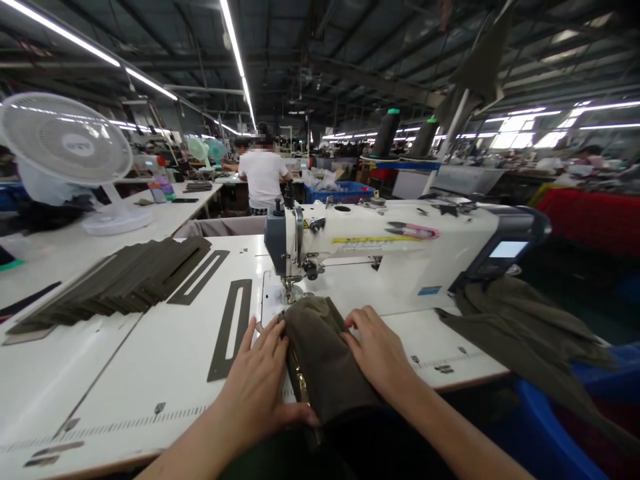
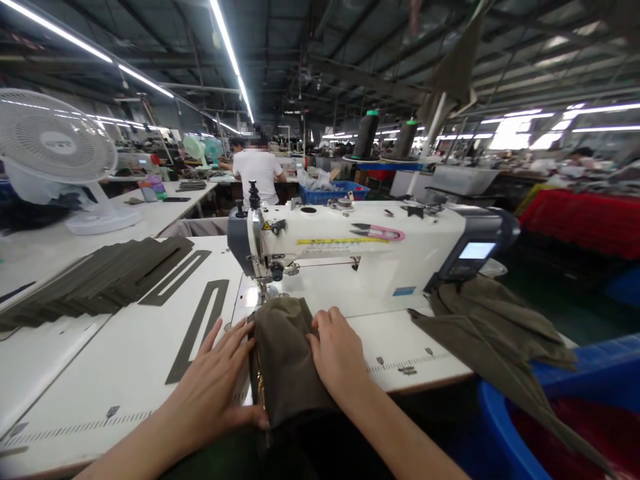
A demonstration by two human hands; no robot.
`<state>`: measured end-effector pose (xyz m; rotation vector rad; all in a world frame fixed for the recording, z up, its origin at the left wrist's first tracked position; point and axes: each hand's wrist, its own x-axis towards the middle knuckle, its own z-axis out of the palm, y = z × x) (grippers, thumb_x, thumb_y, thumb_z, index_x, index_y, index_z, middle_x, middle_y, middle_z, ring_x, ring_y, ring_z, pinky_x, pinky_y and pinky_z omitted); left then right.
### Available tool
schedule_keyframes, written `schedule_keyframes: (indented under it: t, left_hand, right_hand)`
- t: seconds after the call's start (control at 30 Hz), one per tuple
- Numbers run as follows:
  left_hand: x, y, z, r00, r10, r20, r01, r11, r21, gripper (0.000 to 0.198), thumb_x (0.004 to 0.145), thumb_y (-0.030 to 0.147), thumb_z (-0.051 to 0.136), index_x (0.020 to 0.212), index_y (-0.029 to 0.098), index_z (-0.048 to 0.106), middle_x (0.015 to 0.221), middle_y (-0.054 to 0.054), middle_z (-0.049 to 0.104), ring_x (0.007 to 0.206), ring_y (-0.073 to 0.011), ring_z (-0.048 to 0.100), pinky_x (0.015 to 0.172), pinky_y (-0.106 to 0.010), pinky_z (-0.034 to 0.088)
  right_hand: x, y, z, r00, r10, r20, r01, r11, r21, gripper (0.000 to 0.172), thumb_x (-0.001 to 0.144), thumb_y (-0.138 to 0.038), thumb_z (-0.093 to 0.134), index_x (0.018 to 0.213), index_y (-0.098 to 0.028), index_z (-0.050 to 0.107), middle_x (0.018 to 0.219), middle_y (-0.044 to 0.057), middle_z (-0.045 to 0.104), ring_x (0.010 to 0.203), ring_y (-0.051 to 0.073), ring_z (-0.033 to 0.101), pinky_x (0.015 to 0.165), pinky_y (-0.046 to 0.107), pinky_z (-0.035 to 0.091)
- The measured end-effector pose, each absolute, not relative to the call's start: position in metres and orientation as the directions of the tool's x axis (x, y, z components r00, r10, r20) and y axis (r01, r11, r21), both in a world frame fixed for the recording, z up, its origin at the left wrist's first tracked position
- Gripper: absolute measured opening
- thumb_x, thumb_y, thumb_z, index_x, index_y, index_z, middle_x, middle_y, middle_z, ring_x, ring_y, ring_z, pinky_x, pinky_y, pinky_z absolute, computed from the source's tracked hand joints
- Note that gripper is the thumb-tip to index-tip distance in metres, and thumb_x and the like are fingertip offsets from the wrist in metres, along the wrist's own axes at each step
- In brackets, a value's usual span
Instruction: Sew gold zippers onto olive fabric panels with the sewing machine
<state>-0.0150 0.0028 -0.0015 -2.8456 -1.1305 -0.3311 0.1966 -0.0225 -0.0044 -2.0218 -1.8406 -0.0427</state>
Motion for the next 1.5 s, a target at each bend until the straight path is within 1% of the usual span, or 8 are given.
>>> schedule_keyframes:
  t: [0.27, 0.43, 0.63, 0.87, 1.03, 1.17, 1.37, 1.5]
  left_hand:
    - [-0.015, 0.005, 0.001, 0.732, 0.671, 0.116, 0.673, -0.739, 0.022, 0.114, 0.056, 0.088, 0.03, 0.127, 0.001, 0.041, 0.135, -0.024, 0.032, 0.127, -0.0372, 0.029, 0.105, -0.058, 0.01]
    - [-0.013, 0.007, 0.004, 0.729, 0.683, 0.047, 0.682, -0.731, 0.031, 0.12, 0.051, 0.09, 0.031, 0.131, 0.0, 0.036, 0.137, -0.025, 0.028, 0.128, -0.0387, 0.024, 0.105, -0.058, 0.007]
    - [-0.014, 0.012, 0.012, 0.742, 0.671, 0.001, 0.669, -0.74, 0.071, 0.123, 0.046, 0.09, 0.037, 0.133, 0.004, 0.032, 0.14, -0.024, 0.025, 0.13, -0.0384, 0.02, 0.105, -0.059, 0.004]
    - [-0.015, 0.023, 0.014, 0.714, 0.696, -0.079, 0.7, -0.706, 0.105, 0.122, 0.05, 0.09, 0.033, 0.134, 0.002, 0.029, 0.142, -0.023, 0.017, 0.131, -0.0372, 0.014, 0.106, -0.057, 0.001]
    - [-0.014, 0.028, 0.013, 0.723, 0.681, -0.115, 0.691, -0.716, 0.104, 0.123, 0.05, 0.09, 0.031, 0.137, 0.003, 0.024, 0.144, -0.021, 0.012, 0.131, -0.04, 0.007, 0.104, -0.06, 0.002]
    - [-0.014, 0.028, 0.013, 0.731, 0.676, -0.085, 0.682, -0.727, 0.08, 0.122, 0.05, 0.09, 0.033, 0.135, 0.003, 0.028, 0.144, -0.022, 0.014, 0.131, -0.0416, 0.006, 0.104, -0.061, 0.003]
    - [-0.016, 0.029, 0.009, 0.736, 0.677, 0.006, 0.673, -0.733, 0.095, 0.117, 0.049, 0.09, 0.033, 0.131, 0.006, 0.038, 0.137, -0.02, 0.036, 0.128, -0.0369, 0.026, 0.108, -0.053, 0.001]
    - [-0.015, 0.03, 0.011, 0.742, 0.671, -0.004, 0.669, -0.74, 0.07, 0.113, 0.052, 0.089, 0.034, 0.132, 0.008, 0.038, 0.138, -0.018, 0.035, 0.129, -0.0368, 0.024, 0.108, -0.052, 0.0]
  right_hand:
    - [0.193, -0.012, -0.002, 0.083, 0.989, 0.126, 0.947, -0.038, -0.32, 0.01, 0.078, -0.017, 0.056, 0.069, -0.018, 0.053, 0.075, 0.003, 0.06, 0.074, 0.019, 0.056, 0.066, 0.027, 0.037]
    - [0.22, -0.009, 0.001, 0.165, 0.977, 0.132, 0.917, -0.102, -0.386, 0.014, 0.087, -0.02, 0.04, 0.076, -0.019, 0.048, 0.069, 0.002, 0.058, 0.065, 0.016, 0.056, 0.06, 0.025, 0.036]
    - [0.24, -0.007, -0.011, 0.199, 0.978, 0.069, 0.897, -0.153, -0.415, 0.004, 0.084, -0.021, 0.045, 0.085, -0.018, 0.048, 0.065, 0.002, 0.06, 0.065, 0.018, 0.058, 0.06, 0.026, 0.035]
    - [0.227, 0.046, -0.002, 0.298, 0.953, 0.048, 0.831, -0.235, -0.504, 0.04, 0.083, -0.045, 0.048, 0.106, -0.012, 0.051, 0.074, 0.006, 0.064, 0.073, 0.021, 0.06, 0.06, 0.027, 0.037]
    - [0.227, 0.062, -0.016, 0.29, 0.952, 0.094, 0.848, -0.211, -0.486, 0.011, 0.084, -0.024, 0.048, 0.084, -0.018, 0.057, 0.077, 0.004, 0.064, 0.076, 0.019, 0.059, 0.062, 0.026, 0.036]
    - [0.23, 0.059, -0.022, 0.312, 0.938, 0.152, 0.85, -0.204, -0.487, 0.01, 0.086, -0.021, 0.045, 0.088, -0.018, 0.054, 0.074, 0.004, 0.063, 0.073, 0.02, 0.058, 0.063, 0.027, 0.035]
    - [0.234, 0.073, -0.021, 0.298, 0.938, 0.175, 0.82, -0.158, -0.551, 0.018, 0.083, -0.035, 0.051, 0.09, -0.019, 0.053, 0.072, 0.0, 0.063, 0.069, 0.016, 0.059, 0.06, 0.024, 0.038]
    - [0.229, 0.08, -0.025, 0.221, 0.953, 0.207, 0.847, -0.082, -0.526, 0.006, 0.081, -0.024, 0.053, 0.085, -0.021, 0.053, 0.068, -0.002, 0.06, 0.068, 0.016, 0.058, 0.062, 0.023, 0.037]
